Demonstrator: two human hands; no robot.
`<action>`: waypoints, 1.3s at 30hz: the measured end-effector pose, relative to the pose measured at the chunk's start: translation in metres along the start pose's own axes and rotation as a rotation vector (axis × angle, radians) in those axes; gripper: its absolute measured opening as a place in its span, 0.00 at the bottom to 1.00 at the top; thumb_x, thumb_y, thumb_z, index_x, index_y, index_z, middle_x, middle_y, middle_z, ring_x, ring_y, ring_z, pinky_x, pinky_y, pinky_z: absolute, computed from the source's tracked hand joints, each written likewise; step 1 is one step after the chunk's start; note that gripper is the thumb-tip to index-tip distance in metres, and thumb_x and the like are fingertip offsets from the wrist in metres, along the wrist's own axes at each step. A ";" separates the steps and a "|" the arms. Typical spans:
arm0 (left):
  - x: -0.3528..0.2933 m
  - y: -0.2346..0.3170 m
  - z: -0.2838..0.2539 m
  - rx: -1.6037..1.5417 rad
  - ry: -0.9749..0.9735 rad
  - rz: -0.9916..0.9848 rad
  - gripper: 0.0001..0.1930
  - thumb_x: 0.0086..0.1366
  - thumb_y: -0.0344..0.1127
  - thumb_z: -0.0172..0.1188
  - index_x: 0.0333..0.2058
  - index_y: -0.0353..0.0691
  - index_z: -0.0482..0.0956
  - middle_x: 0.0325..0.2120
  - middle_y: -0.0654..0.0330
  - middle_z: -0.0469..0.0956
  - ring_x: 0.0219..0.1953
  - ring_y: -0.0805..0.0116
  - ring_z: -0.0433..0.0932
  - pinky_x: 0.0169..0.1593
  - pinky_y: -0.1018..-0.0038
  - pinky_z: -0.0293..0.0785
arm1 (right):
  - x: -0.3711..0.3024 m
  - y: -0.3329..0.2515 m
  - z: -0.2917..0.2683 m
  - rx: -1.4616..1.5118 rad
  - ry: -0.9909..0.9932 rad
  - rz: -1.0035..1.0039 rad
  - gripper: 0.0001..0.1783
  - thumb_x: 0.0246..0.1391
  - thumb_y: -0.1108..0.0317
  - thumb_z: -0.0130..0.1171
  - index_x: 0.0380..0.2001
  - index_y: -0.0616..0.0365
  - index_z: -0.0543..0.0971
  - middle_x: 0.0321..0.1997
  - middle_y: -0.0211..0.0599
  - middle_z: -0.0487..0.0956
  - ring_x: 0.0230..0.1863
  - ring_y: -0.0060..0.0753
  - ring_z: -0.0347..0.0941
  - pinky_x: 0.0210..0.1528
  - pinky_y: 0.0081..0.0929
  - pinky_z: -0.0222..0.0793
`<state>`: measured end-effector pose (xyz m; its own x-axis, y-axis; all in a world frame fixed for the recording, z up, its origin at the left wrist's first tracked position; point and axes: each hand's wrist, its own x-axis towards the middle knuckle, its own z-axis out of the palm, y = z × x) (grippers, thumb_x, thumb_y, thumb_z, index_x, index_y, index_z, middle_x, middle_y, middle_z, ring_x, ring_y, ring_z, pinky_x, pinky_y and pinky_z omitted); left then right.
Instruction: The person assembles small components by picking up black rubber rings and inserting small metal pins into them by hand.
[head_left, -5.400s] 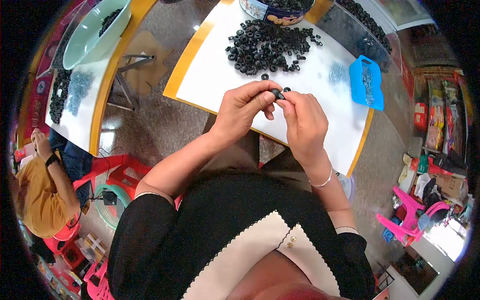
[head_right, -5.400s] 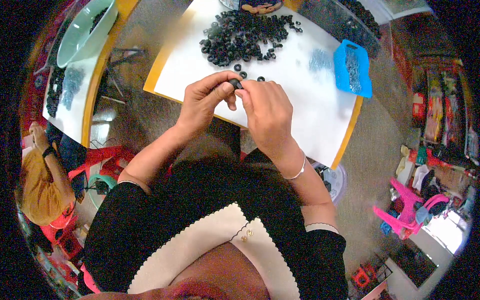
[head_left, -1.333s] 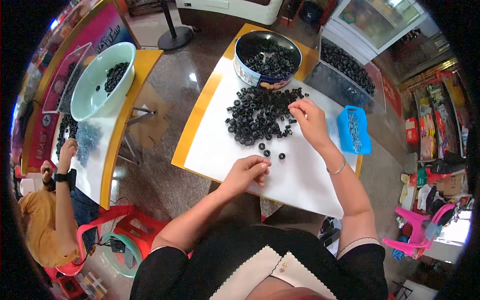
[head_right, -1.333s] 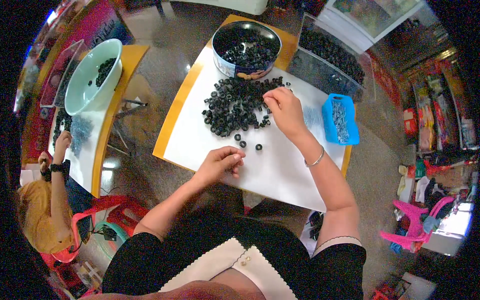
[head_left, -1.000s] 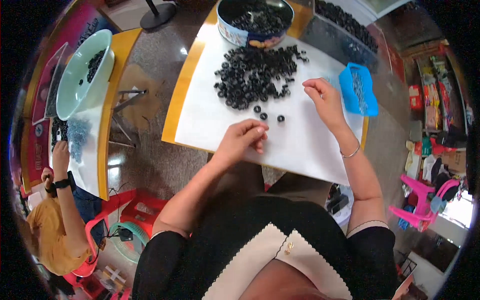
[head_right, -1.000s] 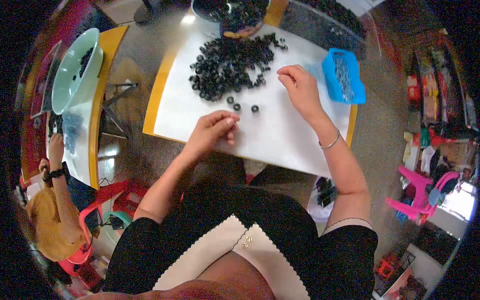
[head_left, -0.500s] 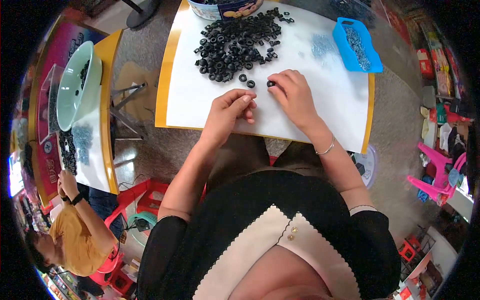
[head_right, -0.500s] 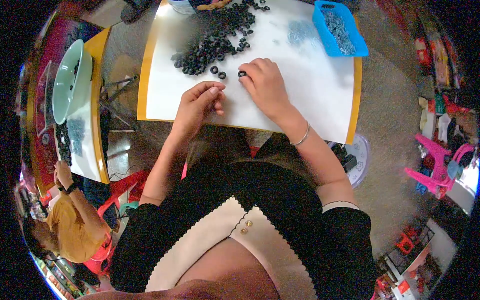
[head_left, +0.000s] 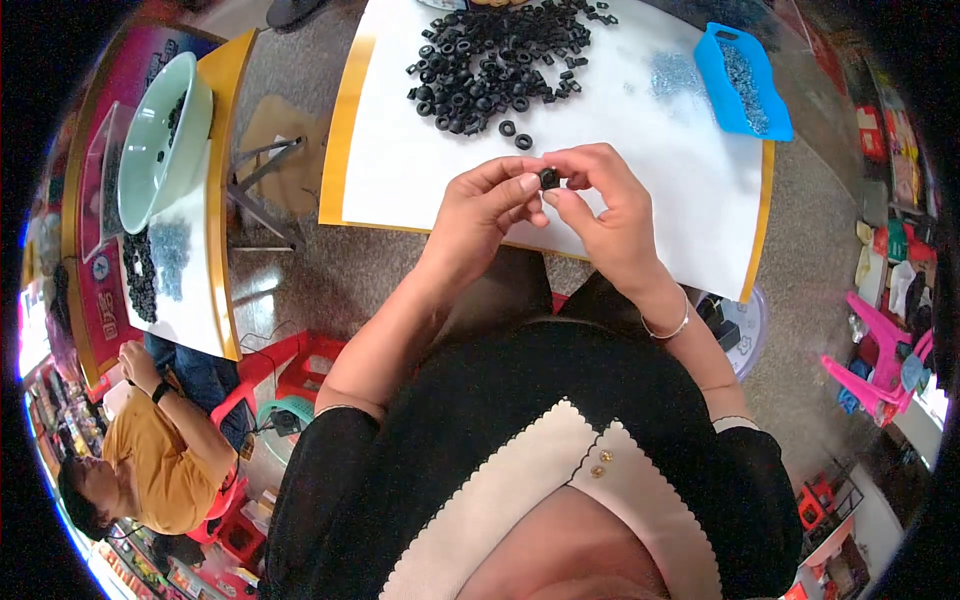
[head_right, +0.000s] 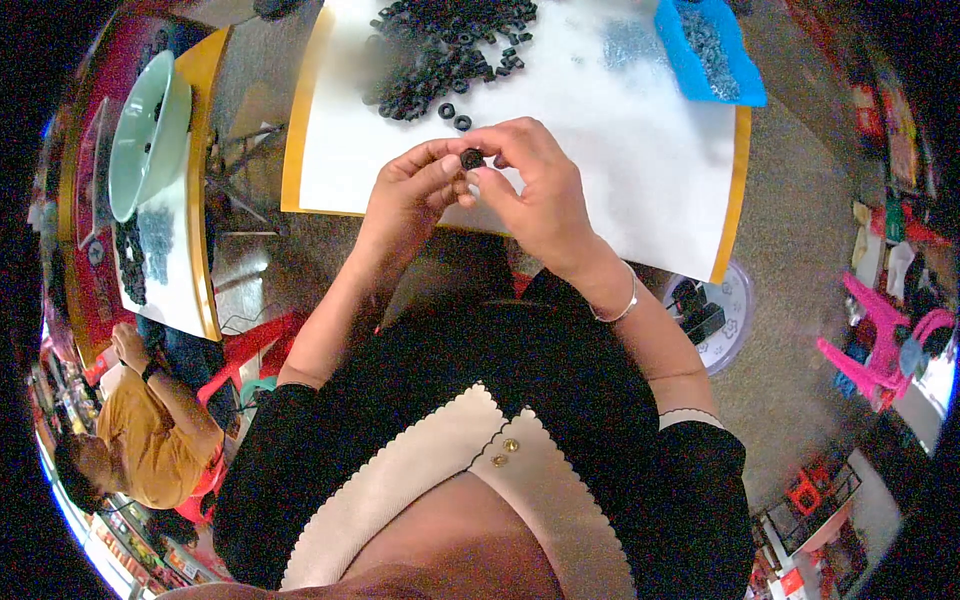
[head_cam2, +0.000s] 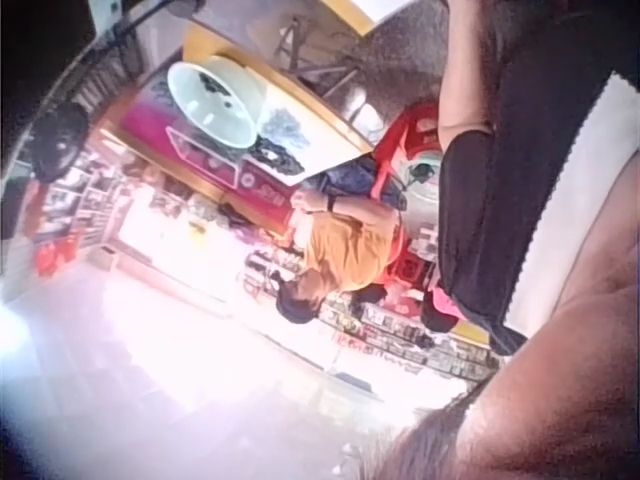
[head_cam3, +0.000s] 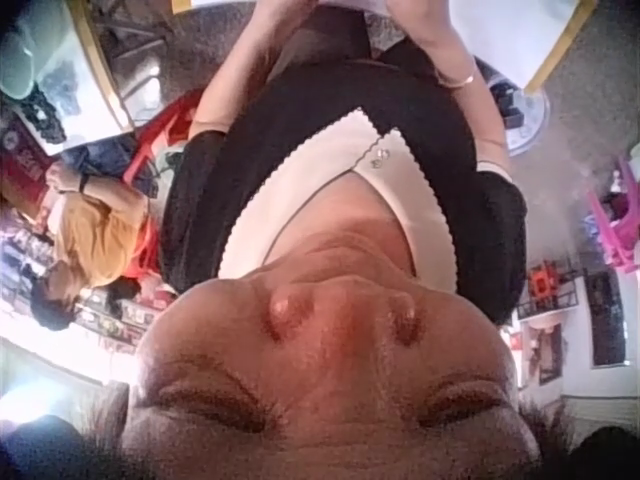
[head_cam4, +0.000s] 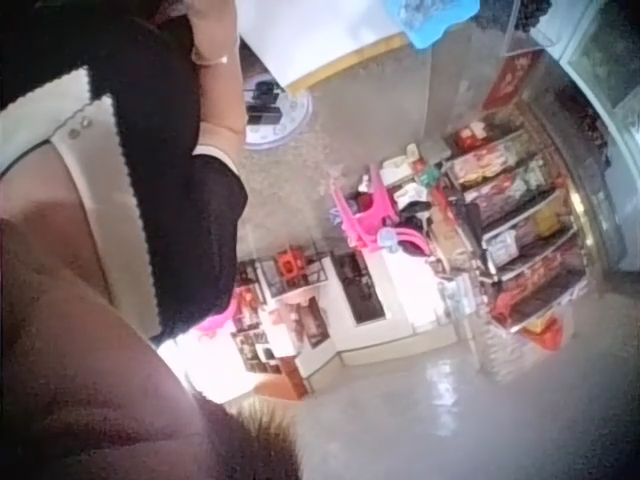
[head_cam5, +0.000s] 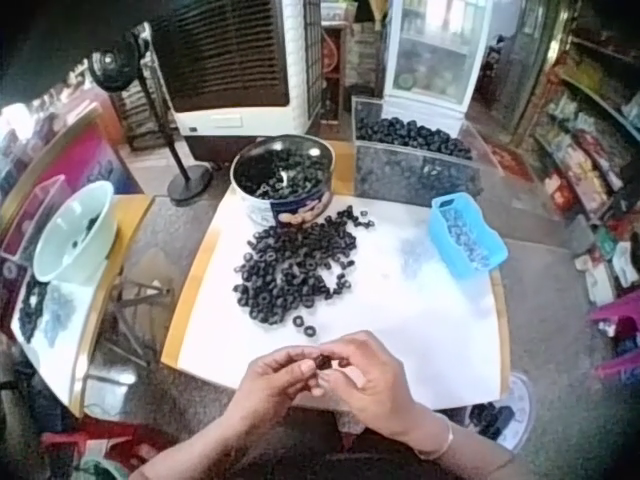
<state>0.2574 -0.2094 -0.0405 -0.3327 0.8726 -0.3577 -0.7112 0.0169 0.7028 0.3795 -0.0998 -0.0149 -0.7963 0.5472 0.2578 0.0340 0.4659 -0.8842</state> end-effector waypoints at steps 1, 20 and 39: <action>0.000 0.001 0.000 -0.052 -0.003 -0.049 0.13 0.63 0.31 0.56 0.44 0.31 0.74 0.30 0.58 0.77 0.28 0.73 0.75 0.34 0.78 0.75 | -0.001 -0.001 0.001 0.102 0.033 0.047 0.12 0.48 0.77 0.57 0.38 0.61 0.77 0.37 0.33 0.73 0.35 0.21 0.69 0.38 0.19 0.67; 0.003 -0.005 0.000 -0.358 -0.163 -0.104 0.14 0.64 0.30 0.53 0.47 0.31 0.71 0.32 0.57 0.76 0.29 0.74 0.76 0.37 0.78 0.78 | -0.009 -0.003 -0.004 -0.143 0.048 -0.100 0.11 0.47 0.74 0.57 0.37 0.57 0.79 0.34 0.39 0.73 0.36 0.40 0.70 0.41 0.32 0.67; 0.011 -0.017 -0.005 -0.052 0.014 -0.094 0.11 0.65 0.30 0.52 0.44 0.32 0.73 0.34 0.55 0.77 0.29 0.75 0.74 0.36 0.76 0.77 | 0.021 0.110 -0.104 -0.732 0.452 0.186 0.08 0.48 0.69 0.59 0.33 0.60 0.79 0.32 0.38 0.76 0.31 0.33 0.73 0.37 0.28 0.69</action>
<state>0.2627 -0.2029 -0.0590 -0.2712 0.8616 -0.4290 -0.7705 0.0728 0.6333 0.4293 0.0348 -0.0665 -0.4294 0.8091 0.4011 0.6411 0.5859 -0.4956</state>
